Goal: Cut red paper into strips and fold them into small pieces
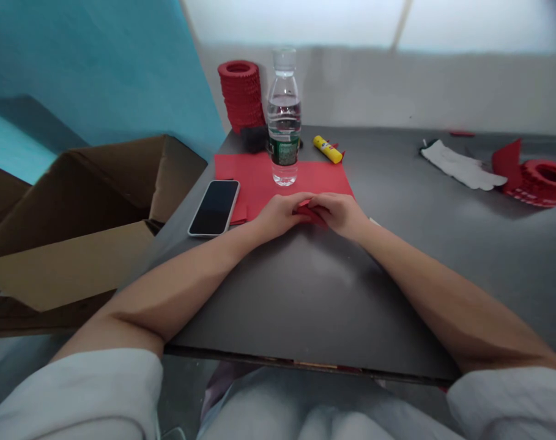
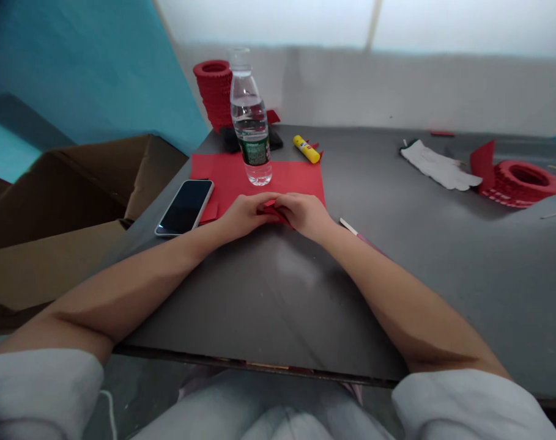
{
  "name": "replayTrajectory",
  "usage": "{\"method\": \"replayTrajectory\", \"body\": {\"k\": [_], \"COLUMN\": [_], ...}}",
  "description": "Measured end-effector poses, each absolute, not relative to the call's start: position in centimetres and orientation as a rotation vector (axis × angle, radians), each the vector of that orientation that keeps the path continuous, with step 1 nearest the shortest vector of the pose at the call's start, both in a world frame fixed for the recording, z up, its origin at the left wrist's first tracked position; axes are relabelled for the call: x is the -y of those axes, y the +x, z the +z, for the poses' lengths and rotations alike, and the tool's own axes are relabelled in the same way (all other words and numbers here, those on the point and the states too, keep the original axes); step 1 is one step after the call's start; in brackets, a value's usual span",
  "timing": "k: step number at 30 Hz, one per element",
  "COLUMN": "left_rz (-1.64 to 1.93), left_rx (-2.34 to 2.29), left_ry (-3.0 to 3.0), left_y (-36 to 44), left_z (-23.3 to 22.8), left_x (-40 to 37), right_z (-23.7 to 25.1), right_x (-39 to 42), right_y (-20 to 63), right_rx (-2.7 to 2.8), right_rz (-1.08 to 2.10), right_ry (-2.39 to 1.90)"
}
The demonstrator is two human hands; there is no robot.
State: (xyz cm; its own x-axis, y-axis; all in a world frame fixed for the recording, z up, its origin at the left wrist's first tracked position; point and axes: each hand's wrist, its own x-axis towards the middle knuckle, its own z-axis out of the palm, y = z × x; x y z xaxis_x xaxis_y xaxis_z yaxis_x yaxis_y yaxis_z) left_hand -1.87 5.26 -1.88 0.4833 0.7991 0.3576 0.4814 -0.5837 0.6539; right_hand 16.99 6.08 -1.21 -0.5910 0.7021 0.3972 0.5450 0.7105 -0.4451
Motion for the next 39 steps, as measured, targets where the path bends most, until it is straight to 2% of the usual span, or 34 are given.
{"method": "replayTrajectory", "body": {"k": [13,20,26,35,39], "left_rz": [0.893,0.823,0.855,0.818,0.826], "left_rx": [-1.023,-1.169,-1.103,-1.021,-0.842], "left_ry": [2.275,2.25,2.227,2.431,2.541], "left_y": [-2.0,-1.7,-1.8,-2.4,-2.4], "left_z": [-2.0,-1.4,-1.7,-1.3,-0.8], "left_x": [-5.4,-5.3,-5.4,-5.6,-5.2], "right_z": [-1.4,1.3,2.9,2.4,2.6], "right_x": [-6.0,-6.4,-6.7,-6.7,-6.8], "right_y": [16.8,17.8,18.8,18.9,19.1], "right_rx": [2.288,2.193,2.536,2.6,2.663], "right_rz": [0.495,0.766,0.525,0.39,0.34], "right_ry": [-0.964,-1.049,-1.338,-1.258,-1.211]}}
